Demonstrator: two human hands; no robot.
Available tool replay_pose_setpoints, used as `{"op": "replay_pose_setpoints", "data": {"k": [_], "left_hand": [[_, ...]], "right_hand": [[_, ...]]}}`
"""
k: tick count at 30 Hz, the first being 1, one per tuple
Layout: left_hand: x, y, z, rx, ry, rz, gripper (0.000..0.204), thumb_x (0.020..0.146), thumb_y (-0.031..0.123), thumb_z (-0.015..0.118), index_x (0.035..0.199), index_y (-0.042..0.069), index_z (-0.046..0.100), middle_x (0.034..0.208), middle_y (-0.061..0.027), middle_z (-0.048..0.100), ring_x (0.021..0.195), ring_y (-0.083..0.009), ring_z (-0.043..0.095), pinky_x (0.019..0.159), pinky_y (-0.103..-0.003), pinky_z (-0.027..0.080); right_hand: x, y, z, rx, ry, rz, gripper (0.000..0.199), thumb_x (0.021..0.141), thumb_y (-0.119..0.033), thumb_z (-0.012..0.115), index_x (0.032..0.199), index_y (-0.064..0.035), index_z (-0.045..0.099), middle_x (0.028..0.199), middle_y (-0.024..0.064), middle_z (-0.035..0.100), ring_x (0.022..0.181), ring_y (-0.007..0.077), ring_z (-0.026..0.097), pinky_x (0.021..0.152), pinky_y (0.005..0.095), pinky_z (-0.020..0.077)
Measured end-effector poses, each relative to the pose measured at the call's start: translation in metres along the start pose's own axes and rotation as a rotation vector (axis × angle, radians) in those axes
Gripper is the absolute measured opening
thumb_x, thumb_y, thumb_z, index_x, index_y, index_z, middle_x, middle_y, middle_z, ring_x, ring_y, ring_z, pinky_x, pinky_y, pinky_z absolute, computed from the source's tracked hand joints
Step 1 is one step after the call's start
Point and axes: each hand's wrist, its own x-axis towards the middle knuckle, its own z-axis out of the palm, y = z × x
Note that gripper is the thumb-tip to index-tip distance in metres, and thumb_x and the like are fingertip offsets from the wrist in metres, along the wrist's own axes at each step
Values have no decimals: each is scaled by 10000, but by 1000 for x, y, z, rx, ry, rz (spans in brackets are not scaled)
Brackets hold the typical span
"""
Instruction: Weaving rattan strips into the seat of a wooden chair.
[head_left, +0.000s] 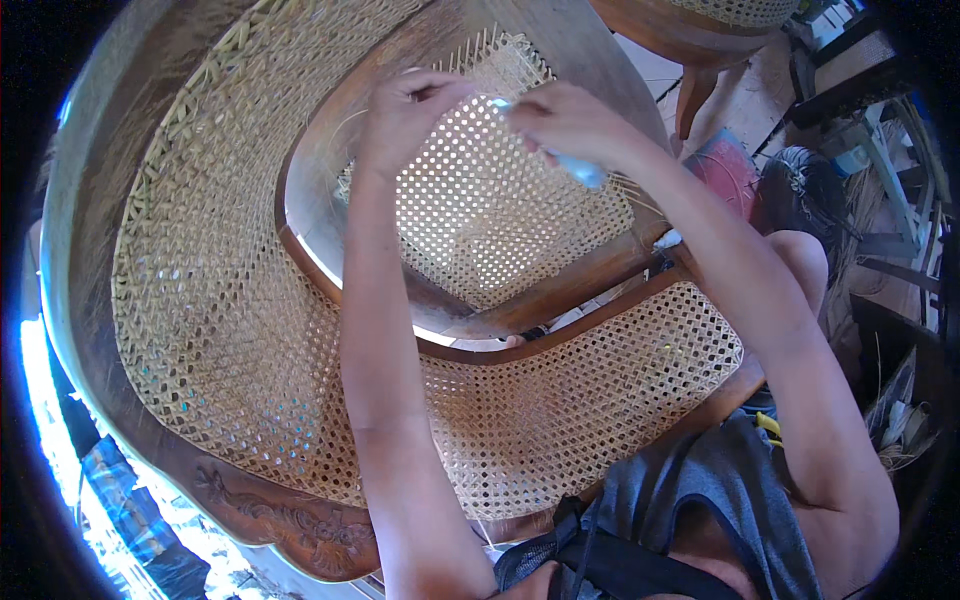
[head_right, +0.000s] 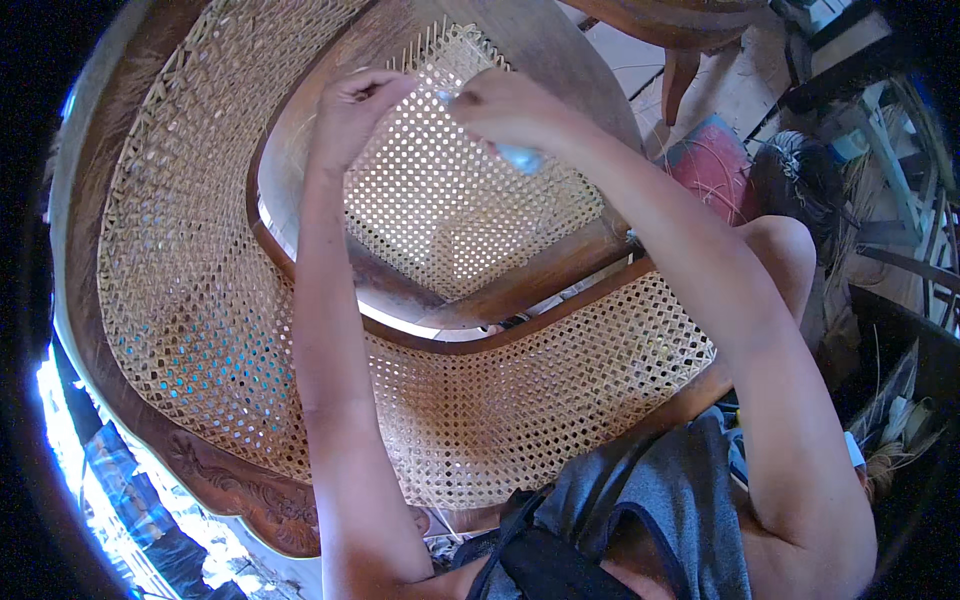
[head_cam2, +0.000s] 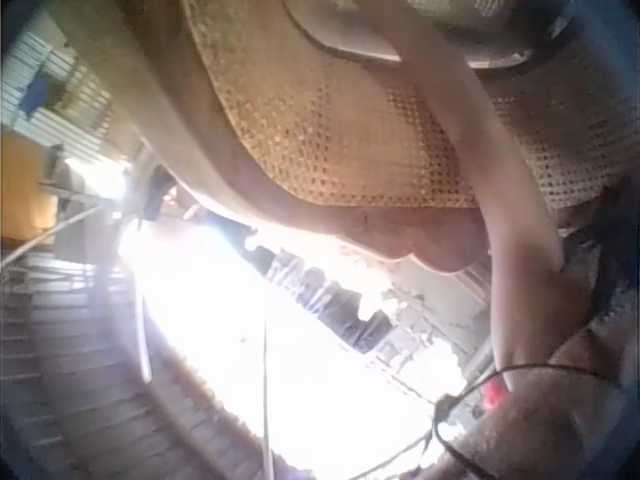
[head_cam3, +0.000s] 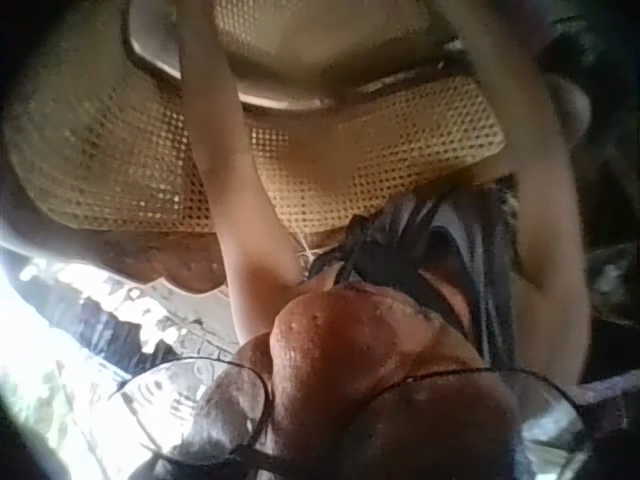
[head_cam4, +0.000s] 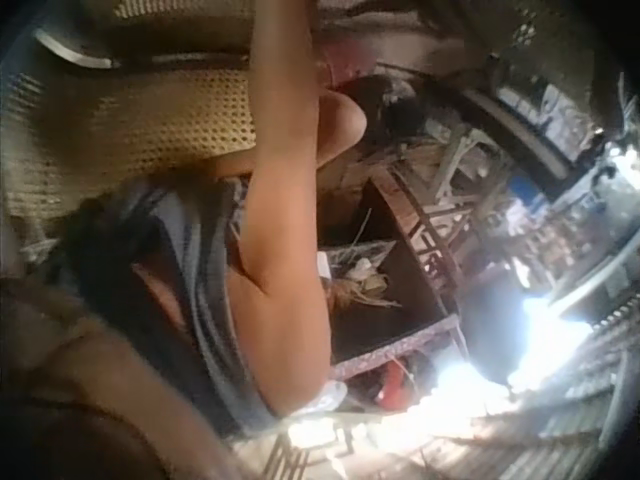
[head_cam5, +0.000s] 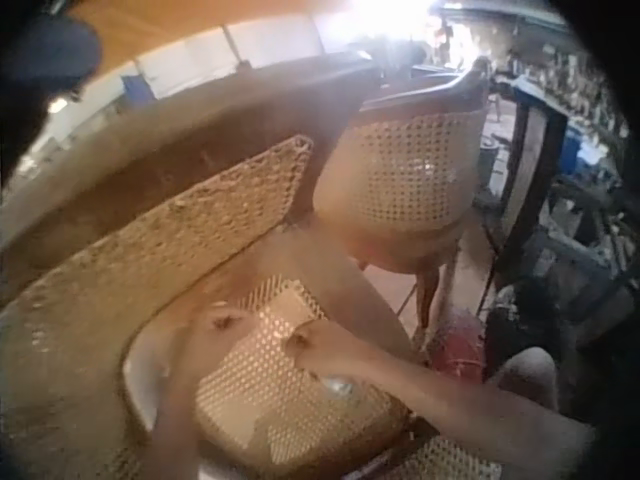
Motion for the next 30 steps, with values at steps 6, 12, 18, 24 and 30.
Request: {"op": "replay_pose_setpoints", "data": {"k": [6,12,18,24,30], "left_hand": [[7,-18,-27,404,58,75,223,804,224,774,892,31,705,706,34,451,624,-82,426,568,-256,374],[10,-18,-28,465,56,35,229,790,225,745,900,28,706,716,-34,505,630,-125,488,596,-300,432],[18,-30,-31,500,4,129,187,819,194,704,895,23,699,772,-130,588,669,-245,580,665,-365,478],[21,-38,-21,699,-95,182,198,867,232,625,871,51,704,877,-171,626,942,-335,582,810,-450,475],[-1,-20,-15,602,-7,201,141,810,214,668,877,113,739,906,-139,662,922,-339,601,810,-431,491]], "right_hand": [[55,4,44,-137,-76,4,287,886,-173,550,732,47,650,647,114,660,539,179,641,551,334,522],[56,-14,50,-133,-27,81,233,792,-103,593,641,54,675,621,159,675,627,234,710,631,351,575],[58,-7,60,-60,57,35,215,762,-119,608,629,35,678,601,174,659,573,244,688,584,367,555],[63,4,51,-21,49,68,279,797,-150,557,594,-27,705,619,151,678,613,261,705,608,394,557],[57,-2,55,-171,-14,34,318,876,-202,542,748,37,708,669,203,675,643,313,700,637,412,556]]}}
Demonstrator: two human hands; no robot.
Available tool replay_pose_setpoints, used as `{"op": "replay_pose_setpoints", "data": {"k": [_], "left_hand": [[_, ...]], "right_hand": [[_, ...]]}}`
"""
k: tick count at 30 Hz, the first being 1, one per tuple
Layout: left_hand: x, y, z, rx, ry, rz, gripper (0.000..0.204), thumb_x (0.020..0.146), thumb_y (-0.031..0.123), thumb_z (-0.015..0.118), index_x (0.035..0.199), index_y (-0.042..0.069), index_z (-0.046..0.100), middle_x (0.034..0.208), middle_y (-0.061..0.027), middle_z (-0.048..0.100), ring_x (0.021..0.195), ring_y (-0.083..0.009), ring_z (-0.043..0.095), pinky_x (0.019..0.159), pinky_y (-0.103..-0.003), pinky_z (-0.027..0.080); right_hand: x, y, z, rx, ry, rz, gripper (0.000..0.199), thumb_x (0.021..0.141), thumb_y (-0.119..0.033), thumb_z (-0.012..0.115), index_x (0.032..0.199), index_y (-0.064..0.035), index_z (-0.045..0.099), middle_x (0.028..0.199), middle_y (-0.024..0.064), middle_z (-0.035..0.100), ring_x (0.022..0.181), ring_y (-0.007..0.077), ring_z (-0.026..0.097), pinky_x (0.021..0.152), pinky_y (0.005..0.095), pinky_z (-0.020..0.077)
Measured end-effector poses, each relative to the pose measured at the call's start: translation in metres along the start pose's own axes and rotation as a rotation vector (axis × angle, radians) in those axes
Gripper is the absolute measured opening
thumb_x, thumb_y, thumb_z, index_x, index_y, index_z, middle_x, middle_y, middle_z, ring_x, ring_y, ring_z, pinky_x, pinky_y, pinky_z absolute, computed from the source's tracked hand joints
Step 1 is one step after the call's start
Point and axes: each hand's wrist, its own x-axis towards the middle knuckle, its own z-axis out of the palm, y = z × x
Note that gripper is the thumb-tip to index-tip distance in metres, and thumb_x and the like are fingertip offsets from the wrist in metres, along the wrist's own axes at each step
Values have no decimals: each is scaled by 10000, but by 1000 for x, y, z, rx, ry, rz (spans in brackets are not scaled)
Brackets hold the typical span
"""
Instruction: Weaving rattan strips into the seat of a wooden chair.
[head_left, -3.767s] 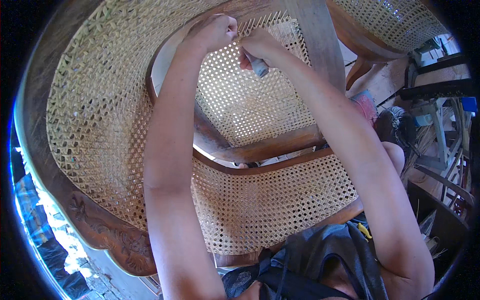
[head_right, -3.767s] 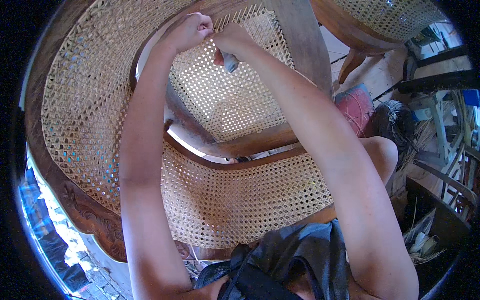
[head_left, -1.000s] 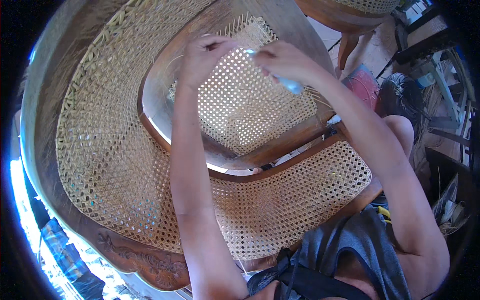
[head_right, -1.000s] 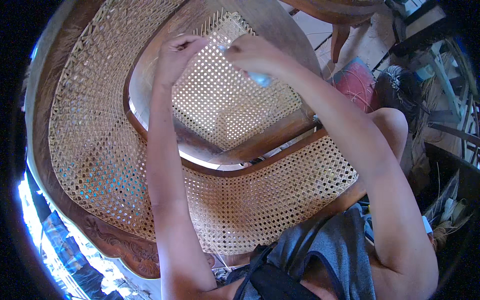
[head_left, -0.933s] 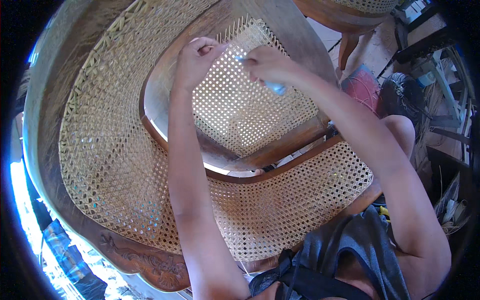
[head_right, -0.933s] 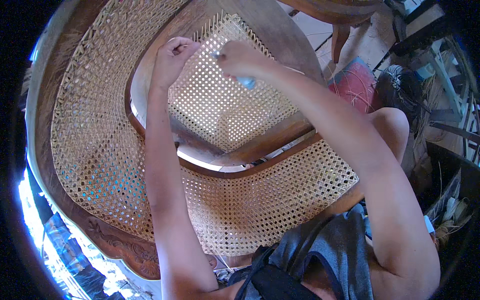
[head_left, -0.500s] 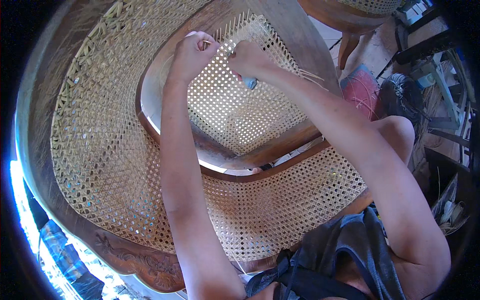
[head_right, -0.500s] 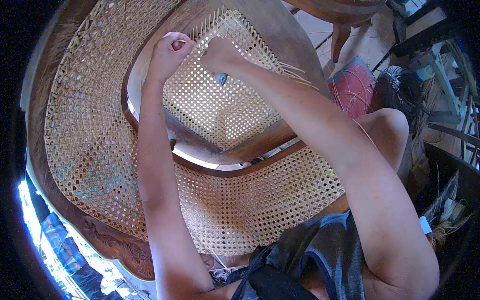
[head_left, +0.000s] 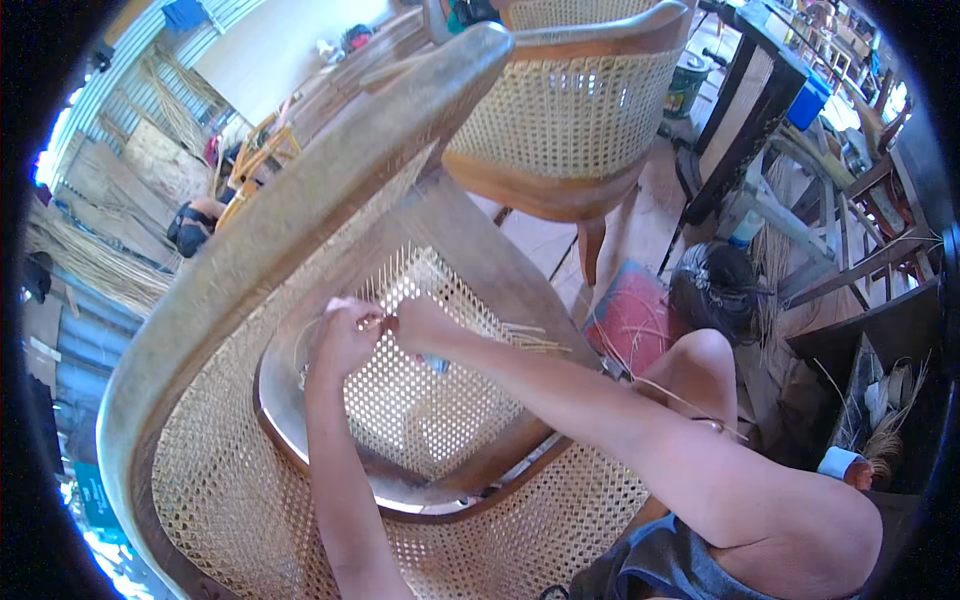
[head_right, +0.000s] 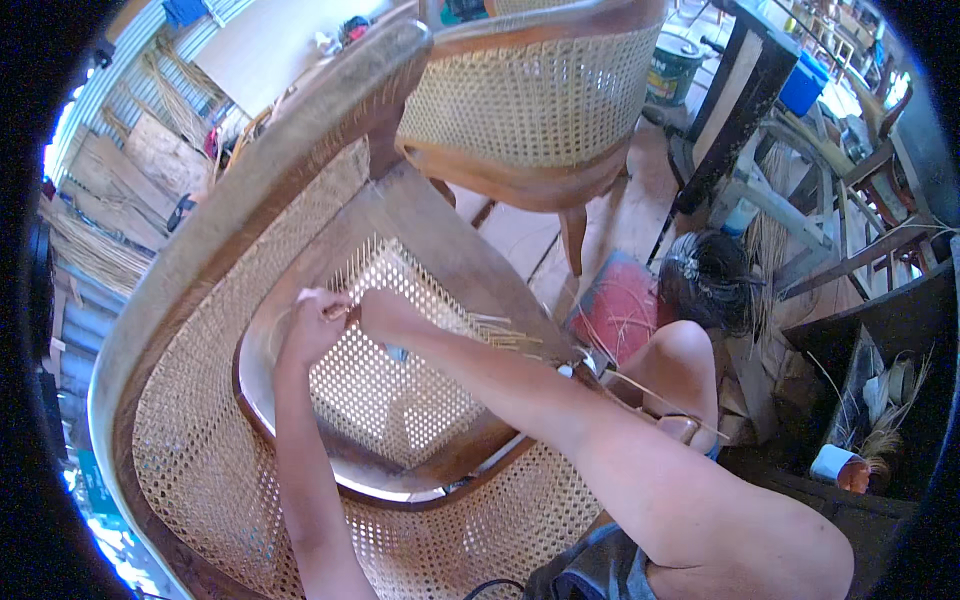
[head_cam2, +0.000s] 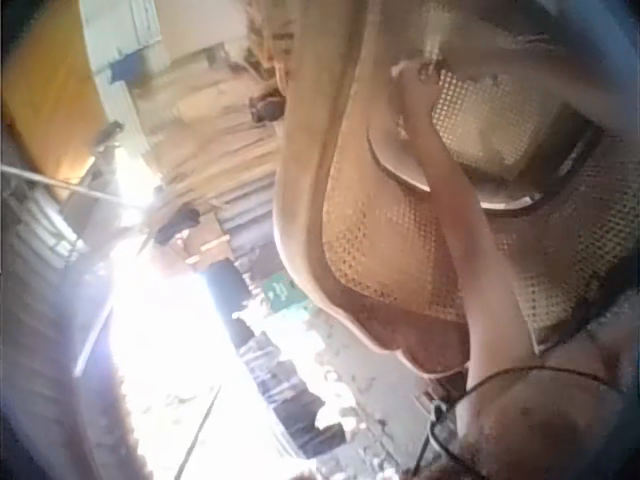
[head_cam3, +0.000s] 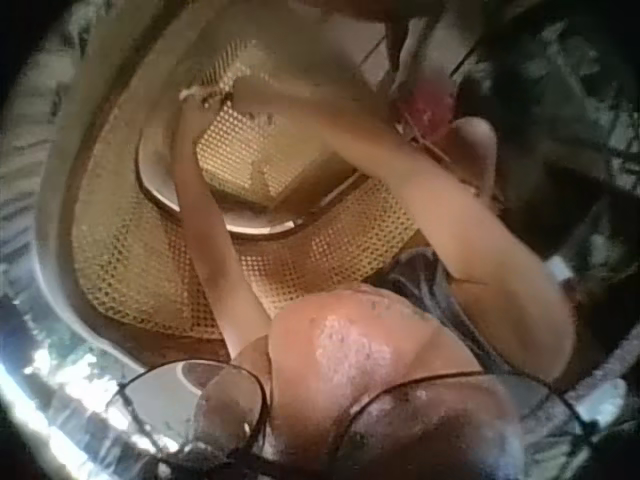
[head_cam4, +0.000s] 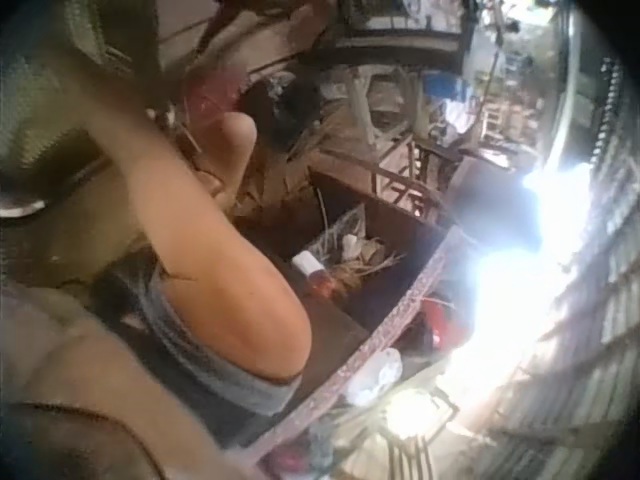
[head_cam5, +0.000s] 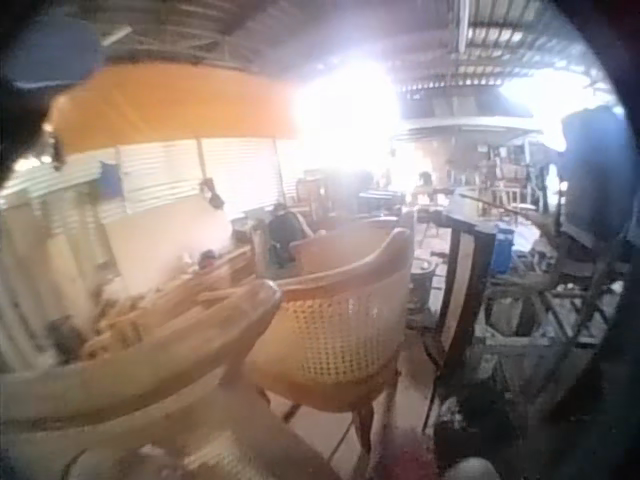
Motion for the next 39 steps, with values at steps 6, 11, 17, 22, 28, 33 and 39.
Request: {"op": "replay_pose_setpoints", "data": {"k": [6,11,17,22,28,33,39], "left_hand": [[-12,0,20,139,39,-57,101,776,158,674,867,115,684,909,-112,647,924,-339,585,838,-465,452],[-18,18,26,38,257,147,130,761,117,675,888,105,697,931,-100,657,925,-343,592,800,-454,486],[-9,50,31,-752,-124,-124,172,856,163,733,992,57,735,938,-16,709,852,-132,633,763,-287,508],[3,17,15,-645,21,-274,164,824,138,761,910,0,734,754,3,670,680,-63,573,641,-240,484],[4,0,12,-306,61,-260,210,778,187,755,882,7,732,696,-6,632,635,-68,547,609,-258,473],[6,-2,8,-305,52,-299,189,759,176,740,871,24,730,705,-15,601,630,-91,536,612,-261,472],[7,2,5,-176,89,-170,142,779,133,729,840,9,698,678,16,541,619,-63,486,586,-239,437]], "right_hand": [[-45,54,-34,-362,97,-213,314,936,-223,487,910,8,697,878,249,671,886,377,672,824,480,534],[-79,77,-68,-365,238,-89,357,948,-263,505,826,32,664,777,282,638,788,431,654,765,496,529],[-90,31,-85,-118,167,-160,395,937,-280,520,754,44,653,710,253,643,669,365,676,660,448,531],[-44,21,-49,138,4,-27,357,895,-218,520,717,64,647,637,167,661,573,247,691,588,385,548],[-10,34,-16,2,-20,-43,304,885,-162,520,684,34,636,613,121,658,514,190,657,550,340,537],[-13,25,-22,2,-19,-18,249,816,-141,579,657,13,694,629,141,679,617,254,703,642,376,574],[-2,7,-9,-16,-20,7,285,839,-127,543,616,-4,671,559,117,649,515,207,661,578,339,547]]}}
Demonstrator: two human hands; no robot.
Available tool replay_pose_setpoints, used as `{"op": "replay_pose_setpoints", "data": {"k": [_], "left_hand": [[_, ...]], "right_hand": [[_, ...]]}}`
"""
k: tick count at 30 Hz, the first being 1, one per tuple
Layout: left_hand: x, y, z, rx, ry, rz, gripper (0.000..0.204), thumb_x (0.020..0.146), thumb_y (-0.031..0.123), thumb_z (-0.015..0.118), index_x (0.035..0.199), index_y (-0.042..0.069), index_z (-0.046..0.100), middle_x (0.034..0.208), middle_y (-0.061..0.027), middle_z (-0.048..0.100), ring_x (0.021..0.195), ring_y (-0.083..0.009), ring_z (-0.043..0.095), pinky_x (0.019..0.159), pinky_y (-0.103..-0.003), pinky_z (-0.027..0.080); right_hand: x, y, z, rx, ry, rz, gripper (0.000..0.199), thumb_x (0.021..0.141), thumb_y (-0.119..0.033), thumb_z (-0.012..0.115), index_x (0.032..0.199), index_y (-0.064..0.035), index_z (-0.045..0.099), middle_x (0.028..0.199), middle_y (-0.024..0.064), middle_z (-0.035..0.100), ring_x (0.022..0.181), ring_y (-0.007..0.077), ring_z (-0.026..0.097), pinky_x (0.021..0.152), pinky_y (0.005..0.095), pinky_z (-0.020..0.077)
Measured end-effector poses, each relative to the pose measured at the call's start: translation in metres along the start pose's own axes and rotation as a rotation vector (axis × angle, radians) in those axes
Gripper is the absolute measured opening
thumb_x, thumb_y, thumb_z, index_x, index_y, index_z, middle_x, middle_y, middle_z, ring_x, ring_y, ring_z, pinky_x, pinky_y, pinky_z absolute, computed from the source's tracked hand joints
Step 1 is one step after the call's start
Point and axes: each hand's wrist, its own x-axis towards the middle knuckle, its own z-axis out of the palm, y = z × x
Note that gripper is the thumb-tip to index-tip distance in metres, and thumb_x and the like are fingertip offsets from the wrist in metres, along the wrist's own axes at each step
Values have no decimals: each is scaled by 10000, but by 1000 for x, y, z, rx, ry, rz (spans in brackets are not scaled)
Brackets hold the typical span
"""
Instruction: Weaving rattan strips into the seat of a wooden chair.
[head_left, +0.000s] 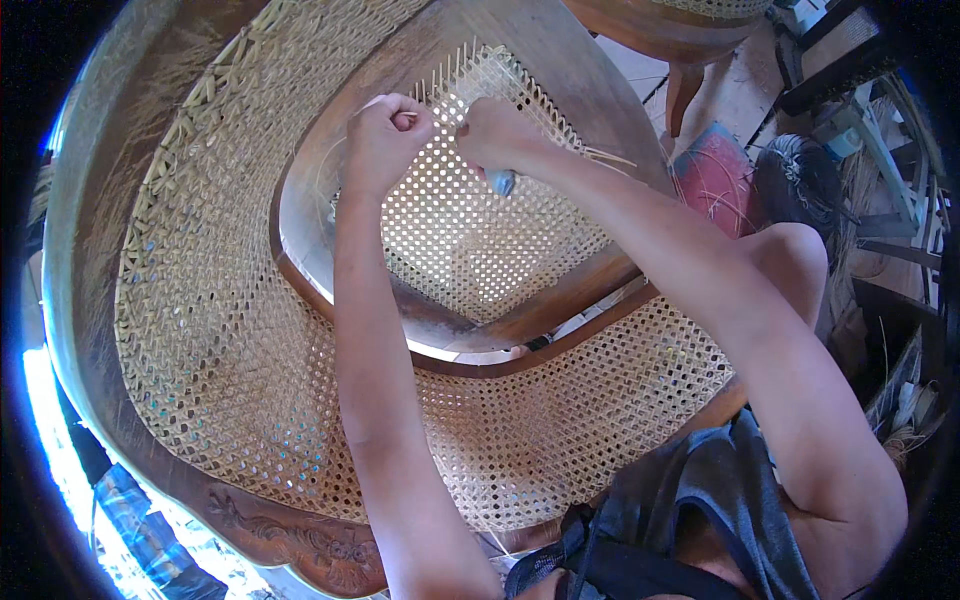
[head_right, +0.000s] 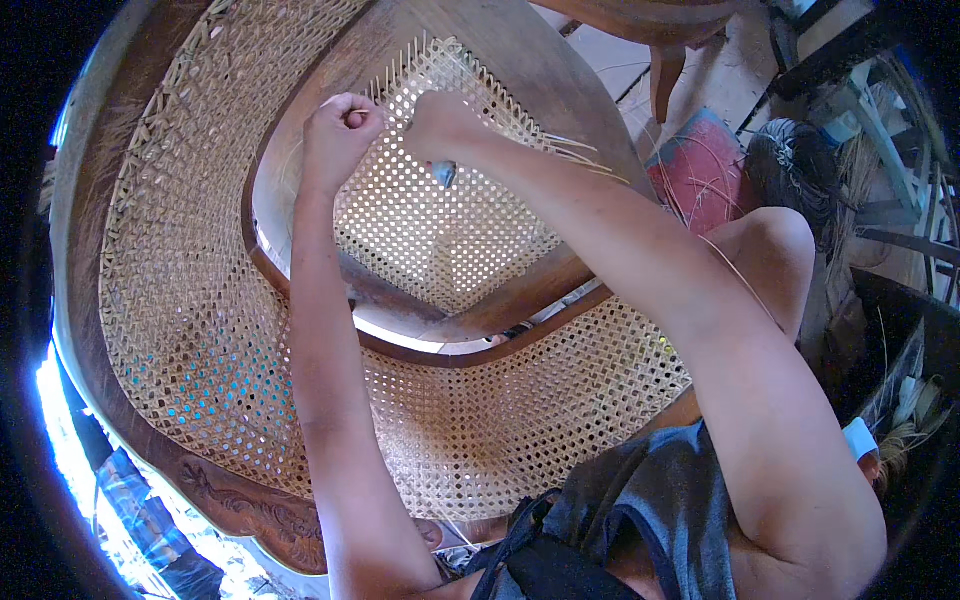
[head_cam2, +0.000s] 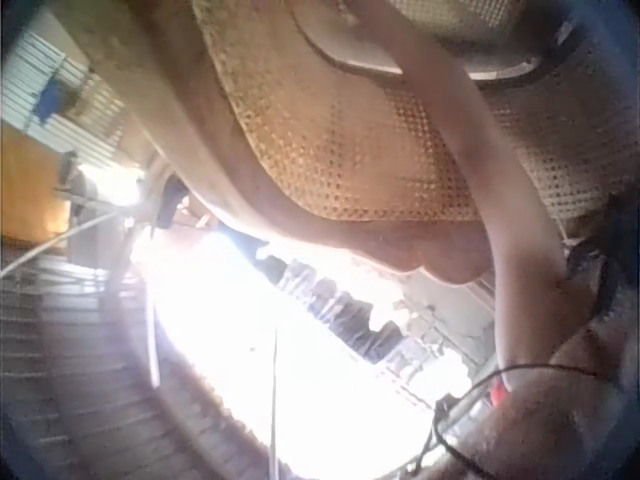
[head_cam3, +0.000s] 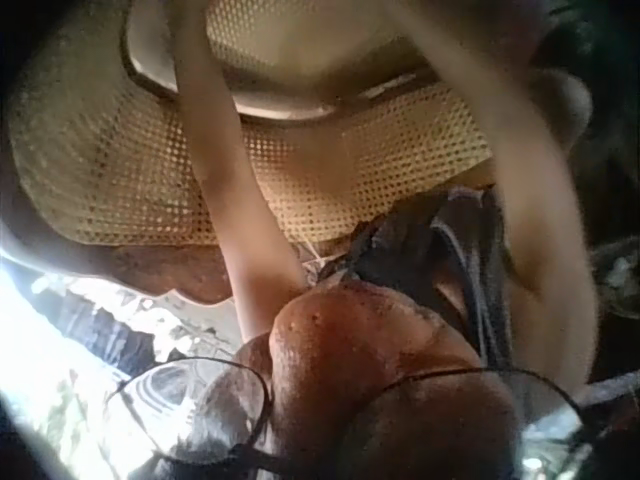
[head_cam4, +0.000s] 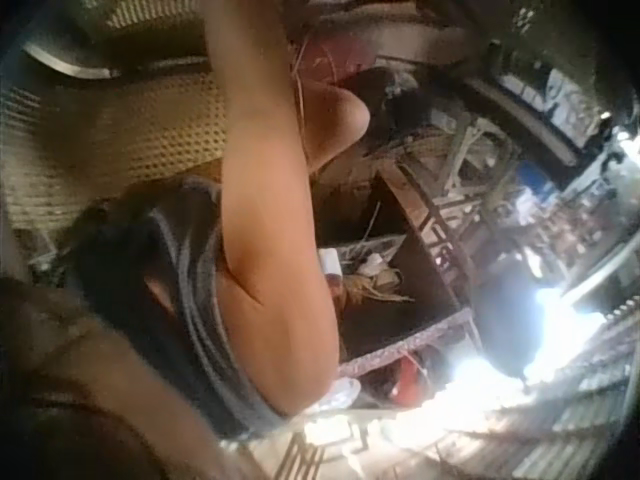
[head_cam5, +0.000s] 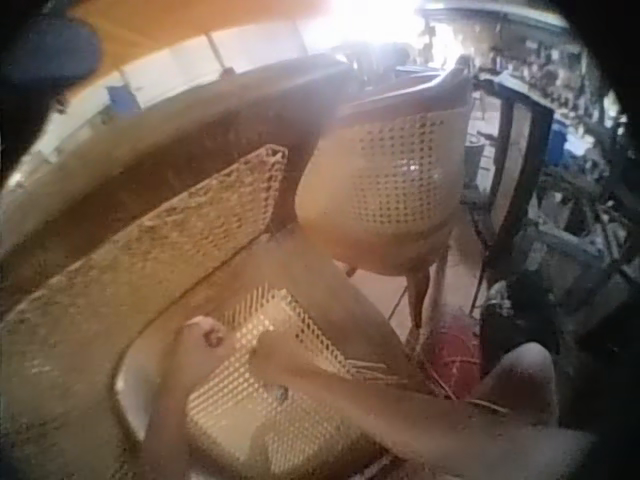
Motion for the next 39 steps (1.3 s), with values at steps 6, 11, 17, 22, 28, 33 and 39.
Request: {"op": "replay_pose_setpoints", "data": {"k": [6,11,17,22,28,33,39], "left_hand": [[8,7,-2,79,-57,20,138,805,132,715,848,3,693,654,30,517,619,-53,466,576,-235,422],[10,5,-5,31,-202,-82,187,815,162,714,927,12,722,680,-2,555,639,-89,499,607,-258,444],[-7,6,8,90,-97,73,188,788,177,707,949,90,751,913,-141,647,773,-258,650,715,-346,518],[-23,5,15,94,-73,34,203,808,184,690,981,87,732,961,-125,651,814,-266,653,728,-354,530],[-34,44,62,257,110,417,245,863,151,625,1099,110,672,1029,-100,667,887,-288,658,811,-391,532],[-31,60,91,39,-241,225,162,872,159,645,989,74,718,932,-127,698,855,-283,666,782,-372,533],[-27,68,124,103,-260,254,151,860,155,626,953,95,728,875,-132,695,794,-299,665,724,-383,524]], "right_hand": [[-1,-2,5,44,136,13,198,759,-99,595,686,45,710,682,209,689,713,277,728,699,366,581],[2,5,-7,63,-70,33,192,750,-107,595,710,31,722,674,198,687,689,277,722,678,396,570],[3,4,-4,-196,27,-46,251,819,-221,610,781,-8,736,662,160,688,655,284,703,635,397,559],[-31,30,-27,-451,-76,-140,401,973,-285,506,819,33,696,769,197,698,685,312,706,692,406,566],[-75,84,-49,-277,114,-65,506,1004,-370,456,806,44,671,760,233,671,676,318,701,715,415,559],[-73,84,-52,12,33,70,383,991,-261,526,778,45,614,581,124,603,509,206,649,493,343,545],[-80,113,-65,38,-2,-5,371,989,-235,522,785,60,615,583,132,611,520,218,651,488,349,530]]}}
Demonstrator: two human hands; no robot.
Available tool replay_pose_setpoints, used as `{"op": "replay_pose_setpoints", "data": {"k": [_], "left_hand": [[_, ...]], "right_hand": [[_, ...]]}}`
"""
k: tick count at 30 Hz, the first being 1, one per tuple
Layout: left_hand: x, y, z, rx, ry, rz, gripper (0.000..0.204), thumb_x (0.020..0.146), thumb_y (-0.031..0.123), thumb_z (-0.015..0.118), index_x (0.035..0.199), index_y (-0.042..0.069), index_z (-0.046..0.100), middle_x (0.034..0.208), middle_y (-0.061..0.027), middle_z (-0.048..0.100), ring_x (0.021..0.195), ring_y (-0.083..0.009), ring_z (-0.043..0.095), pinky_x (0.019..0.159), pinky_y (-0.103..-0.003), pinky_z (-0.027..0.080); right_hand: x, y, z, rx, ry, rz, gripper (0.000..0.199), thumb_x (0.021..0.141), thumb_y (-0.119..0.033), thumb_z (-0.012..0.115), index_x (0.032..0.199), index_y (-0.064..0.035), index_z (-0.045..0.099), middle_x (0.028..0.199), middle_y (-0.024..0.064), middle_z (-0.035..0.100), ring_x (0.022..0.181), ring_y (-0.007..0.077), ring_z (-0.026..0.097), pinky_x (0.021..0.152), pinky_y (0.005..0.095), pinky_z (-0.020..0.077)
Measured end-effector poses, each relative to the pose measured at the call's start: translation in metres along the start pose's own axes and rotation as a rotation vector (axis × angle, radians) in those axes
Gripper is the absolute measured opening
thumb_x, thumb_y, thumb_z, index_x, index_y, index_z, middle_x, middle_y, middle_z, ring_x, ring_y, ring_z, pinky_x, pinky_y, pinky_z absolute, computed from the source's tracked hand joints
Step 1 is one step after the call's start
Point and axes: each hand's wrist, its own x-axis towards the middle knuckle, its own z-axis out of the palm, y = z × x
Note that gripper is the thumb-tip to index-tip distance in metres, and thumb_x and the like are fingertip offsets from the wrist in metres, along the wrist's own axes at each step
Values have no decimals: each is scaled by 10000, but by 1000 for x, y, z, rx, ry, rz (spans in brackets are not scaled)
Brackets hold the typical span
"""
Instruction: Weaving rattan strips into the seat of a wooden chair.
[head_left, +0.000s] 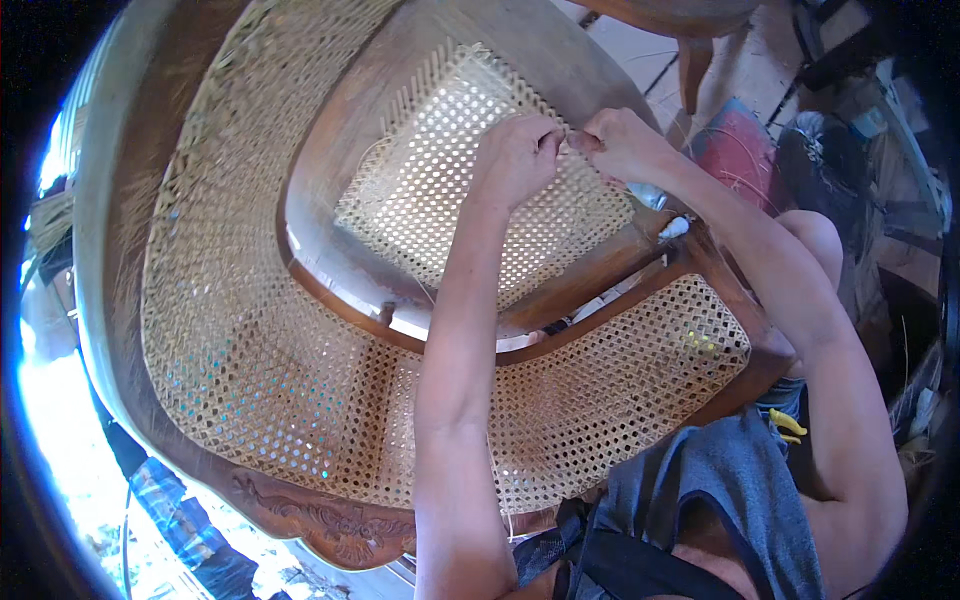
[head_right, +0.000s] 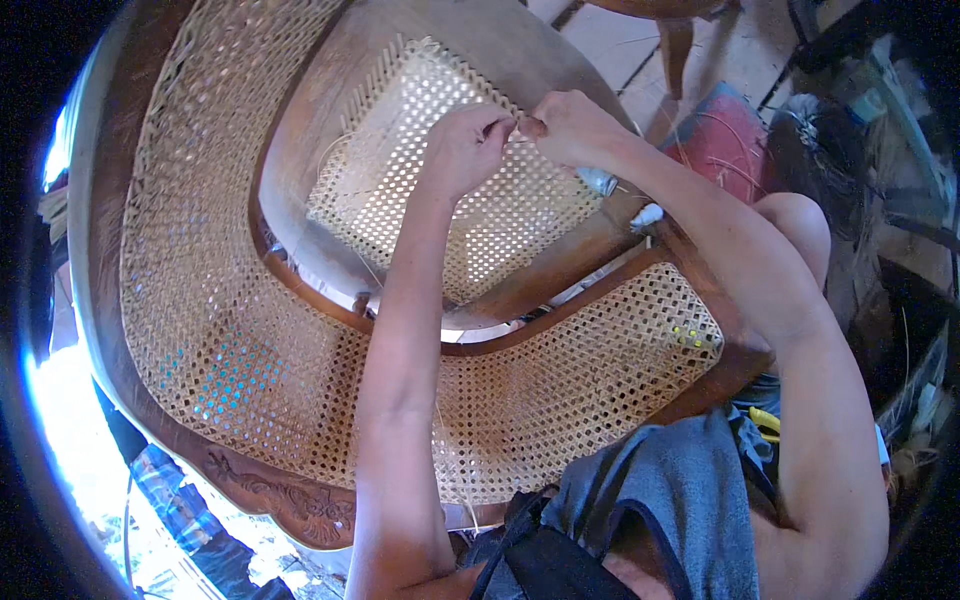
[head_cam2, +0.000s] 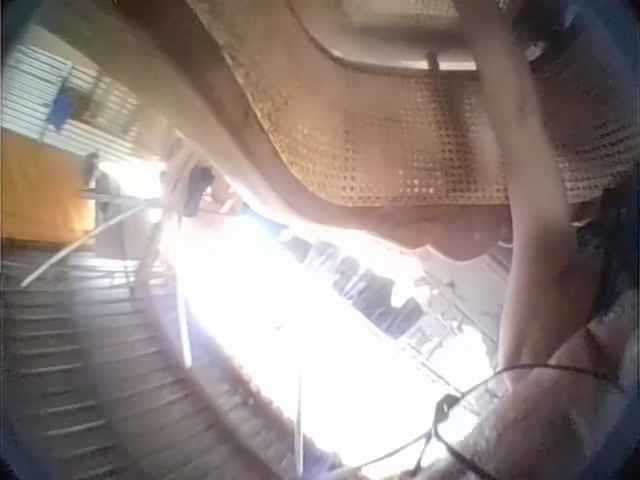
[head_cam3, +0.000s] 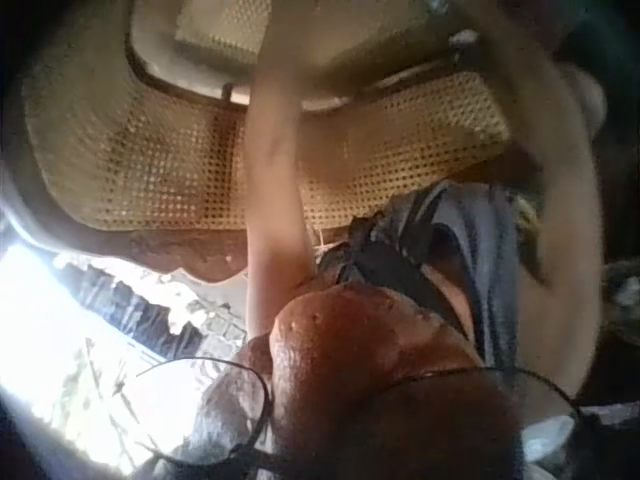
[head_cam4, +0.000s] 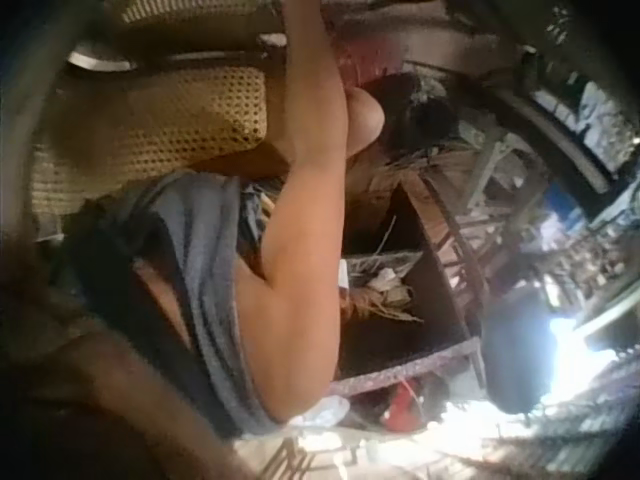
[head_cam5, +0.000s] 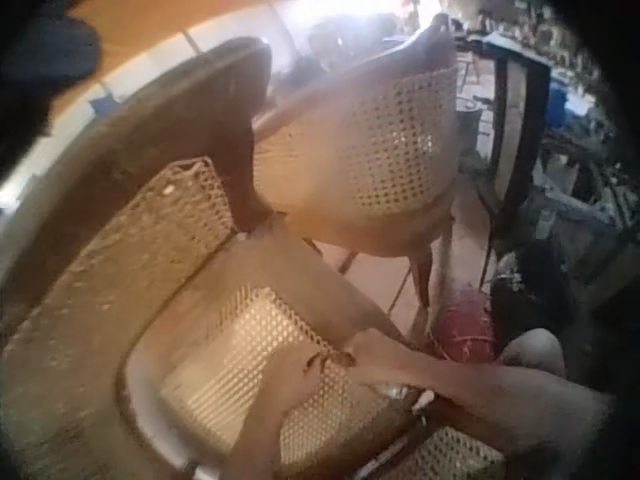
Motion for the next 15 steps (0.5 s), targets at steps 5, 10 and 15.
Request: {"op": "replay_pose_setpoints", "data": {"k": [5,10,15], "left_hand": [[20,22,14,-36,4,17,151,851,164,631,950,117,735,870,-120,697,778,-311,662,711,-387,523],[14,31,-22,214,67,-32,236,841,300,722,963,99,743,865,-104,713,761,-248,664,716,-338,518],[9,10,-77,-253,0,-186,205,850,241,728,949,63,740,808,-57,693,721,-142,621,696,-278,492]], "right_hand": [[-5,24,-14,-164,109,-80,376,985,-245,535,766,50,616,564,118,602,492,207,634,459,353,485],[-22,4,-30,-49,37,3,384,978,-254,545,734,39,592,545,103,575,460,180,597,461,342,467],[-22,-22,-33,-112,103,-179,376,972,-287,550,807,41,632,582,94,600,529,170,614,533,346,488]]}}
